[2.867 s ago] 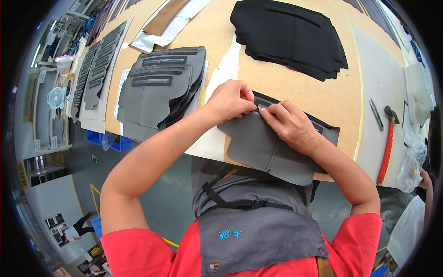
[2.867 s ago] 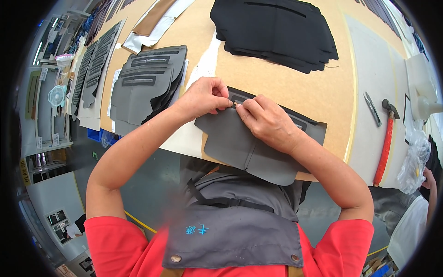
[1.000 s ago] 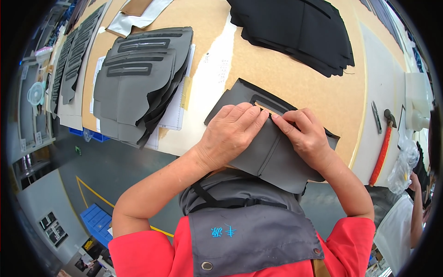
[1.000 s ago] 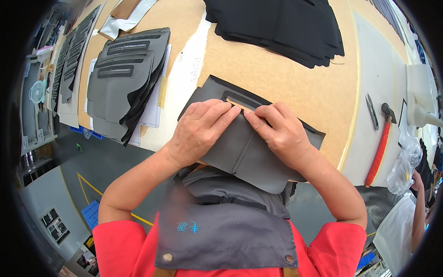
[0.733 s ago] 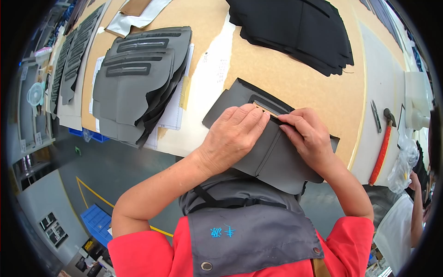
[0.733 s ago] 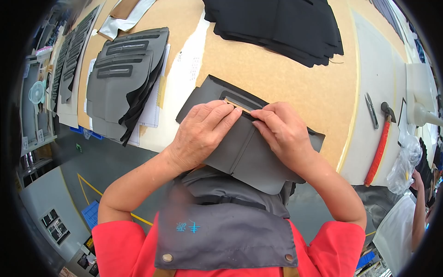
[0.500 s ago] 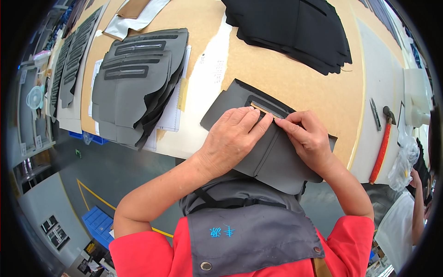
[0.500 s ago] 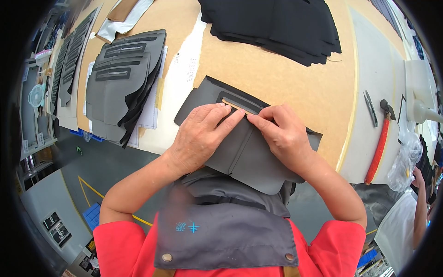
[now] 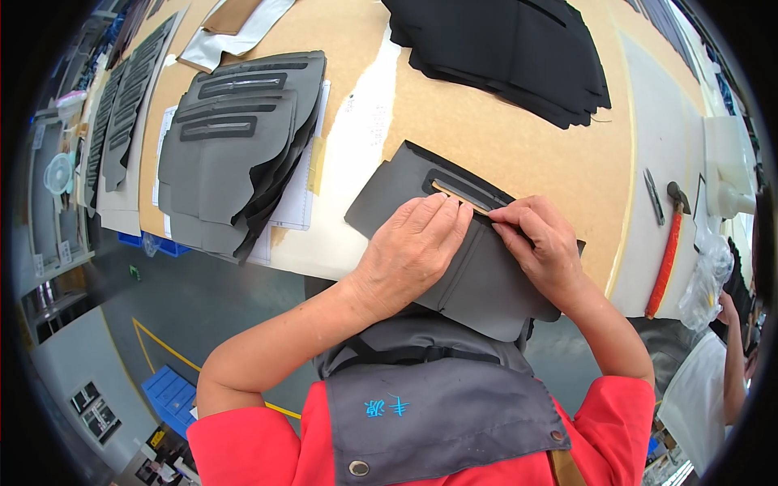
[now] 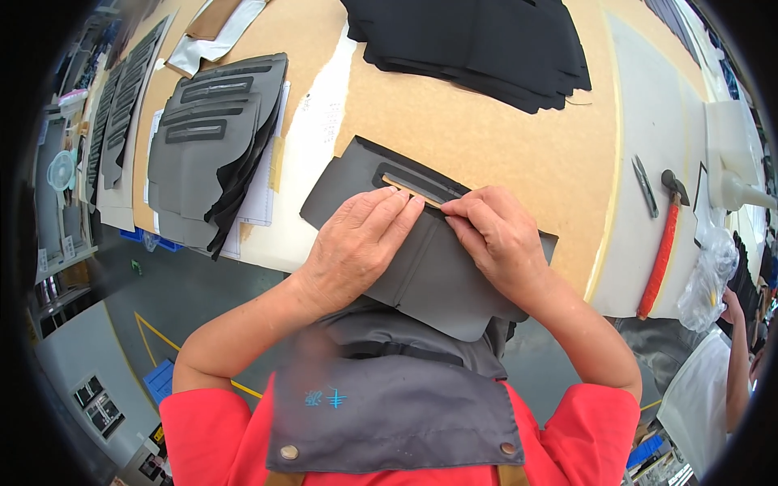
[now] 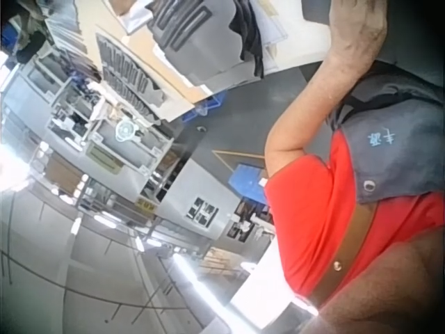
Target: The recorder is preparing leather pieces by aligning edges and trimming excess material with small scissors.
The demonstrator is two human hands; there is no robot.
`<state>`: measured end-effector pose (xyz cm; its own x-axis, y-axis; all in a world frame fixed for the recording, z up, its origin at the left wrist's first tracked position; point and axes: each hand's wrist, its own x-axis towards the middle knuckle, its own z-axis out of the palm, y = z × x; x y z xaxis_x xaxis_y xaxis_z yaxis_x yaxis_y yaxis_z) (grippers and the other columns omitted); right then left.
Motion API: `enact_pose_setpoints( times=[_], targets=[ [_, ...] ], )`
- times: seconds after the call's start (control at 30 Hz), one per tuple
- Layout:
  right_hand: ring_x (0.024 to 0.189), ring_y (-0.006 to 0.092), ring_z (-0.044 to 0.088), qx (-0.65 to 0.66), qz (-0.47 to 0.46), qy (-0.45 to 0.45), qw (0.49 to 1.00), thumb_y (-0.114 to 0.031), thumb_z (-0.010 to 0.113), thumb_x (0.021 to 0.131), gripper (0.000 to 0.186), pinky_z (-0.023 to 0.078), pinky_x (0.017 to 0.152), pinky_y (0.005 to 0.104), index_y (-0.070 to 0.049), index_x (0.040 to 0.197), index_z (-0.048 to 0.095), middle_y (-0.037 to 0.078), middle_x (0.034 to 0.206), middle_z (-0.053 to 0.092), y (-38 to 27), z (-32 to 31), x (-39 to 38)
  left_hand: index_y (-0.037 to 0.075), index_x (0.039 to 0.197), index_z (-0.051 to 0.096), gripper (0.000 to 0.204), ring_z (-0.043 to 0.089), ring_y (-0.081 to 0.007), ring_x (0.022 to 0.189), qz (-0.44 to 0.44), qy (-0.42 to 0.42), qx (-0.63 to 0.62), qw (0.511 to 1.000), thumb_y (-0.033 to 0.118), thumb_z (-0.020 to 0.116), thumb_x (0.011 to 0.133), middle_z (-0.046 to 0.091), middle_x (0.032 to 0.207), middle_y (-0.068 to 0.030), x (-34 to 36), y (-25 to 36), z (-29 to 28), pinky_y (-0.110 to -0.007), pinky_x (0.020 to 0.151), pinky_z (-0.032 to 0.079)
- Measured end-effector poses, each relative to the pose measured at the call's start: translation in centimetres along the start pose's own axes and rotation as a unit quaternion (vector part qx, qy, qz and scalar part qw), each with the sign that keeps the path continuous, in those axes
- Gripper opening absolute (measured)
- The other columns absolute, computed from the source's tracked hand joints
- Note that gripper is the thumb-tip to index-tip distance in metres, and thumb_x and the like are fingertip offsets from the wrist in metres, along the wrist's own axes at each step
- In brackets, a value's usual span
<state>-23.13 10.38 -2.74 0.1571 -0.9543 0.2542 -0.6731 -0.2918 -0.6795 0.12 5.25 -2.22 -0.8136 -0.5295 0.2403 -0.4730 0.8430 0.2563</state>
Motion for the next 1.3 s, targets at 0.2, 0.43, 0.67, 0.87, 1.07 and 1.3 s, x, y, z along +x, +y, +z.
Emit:
enact_pose_setpoints(
  times=[0.2,0.43,0.67,0.87,1.07,1.3],
  targets=[
    [0.084,0.025,0.064,-0.066,-0.077,0.0,0.995,0.004,0.076,0.078,0.029,0.054,0.071,0.0354,-0.003,0.106,0.074,0.008,0.095,0.067,0.3,-0.1,-0.6,-0.003,0.135,0.063,0.05,0.06,-0.0276,0.124,0.0,-0.003,-0.006,1.0,0.007,0.064,0.086,0.062,0.127,-0.0127,0.0,0.2,-0.1,-0.038,0.108,0.052],
    [0.085,0.0244,0.063,-0.146,-0.166,-0.013,0.975,0.005,0.074,0.076,0.032,0.055,0.071,0.0345,0.0,0.107,0.073,0.01,0.099,0.065,0.1,-0.4,-0.6,-0.004,0.133,0.064,0.05,0.06,-0.028,0.123,0.002,0.002,0.001,1.0,0.006,0.065,0.084,0.062,0.126,-0.0124,-0.1,0.7,-0.1,-0.038,0.108,0.052],
    [0.085,0.0253,0.065,-0.041,-0.04,0.005,0.998,0.006,0.075,0.076,0.033,0.055,0.071,0.0357,-0.003,0.108,0.074,0.009,0.097,0.067,0.1,-0.1,-1.2,-0.005,0.132,0.065,0.049,0.061,-0.027,0.122,0.016,0.004,-0.008,1.0,0.005,0.066,0.083,0.063,0.125,-0.0128,-0.2,1.2,0.2,-0.037,0.108,0.052],
    [0.082,0.0236,0.063,-0.055,-0.074,-0.009,0.996,0.006,0.074,0.077,0.036,0.054,0.069,0.0353,-0.005,0.111,0.075,0.008,0.095,0.067,0.5,-0.6,-1.5,-0.007,0.131,0.064,0.048,0.06,-0.0272,0.12,0.023,0.008,0.015,1.0,0.008,0.065,0.085,0.062,0.123,-0.0141,-0.3,1.1,0.5,-0.037,0.108,0.051],
    [0.085,0.0236,0.064,-0.108,-0.135,-0.033,0.984,0.003,0.075,0.073,0.044,0.055,0.069,0.0337,-0.005,0.117,0.076,0.007,0.099,0.067,0.5,-0.8,-1.6,-0.003,0.131,0.065,0.047,0.061,-0.0276,0.119,0.018,0.006,0.004,1.0,0.009,0.065,0.086,0.062,0.123,-0.0144,-0.2,1.3,0.2,-0.038,0.107,0.052],
    [0.089,0.0255,0.064,-0.16,-0.198,-0.034,0.966,-0.002,0.07,0.069,0.048,0.057,0.075,0.0337,0.004,0.117,0.073,0.01,0.103,0.064,0.3,-0.8,-1.6,0.003,0.133,0.066,0.049,0.061,-0.0282,0.121,0.016,-0.003,0.009,1.0,0.008,0.066,0.084,0.062,0.126,-0.0129,-0.2,1.4,0.2,-0.038,0.106,0.054]
  ],
)
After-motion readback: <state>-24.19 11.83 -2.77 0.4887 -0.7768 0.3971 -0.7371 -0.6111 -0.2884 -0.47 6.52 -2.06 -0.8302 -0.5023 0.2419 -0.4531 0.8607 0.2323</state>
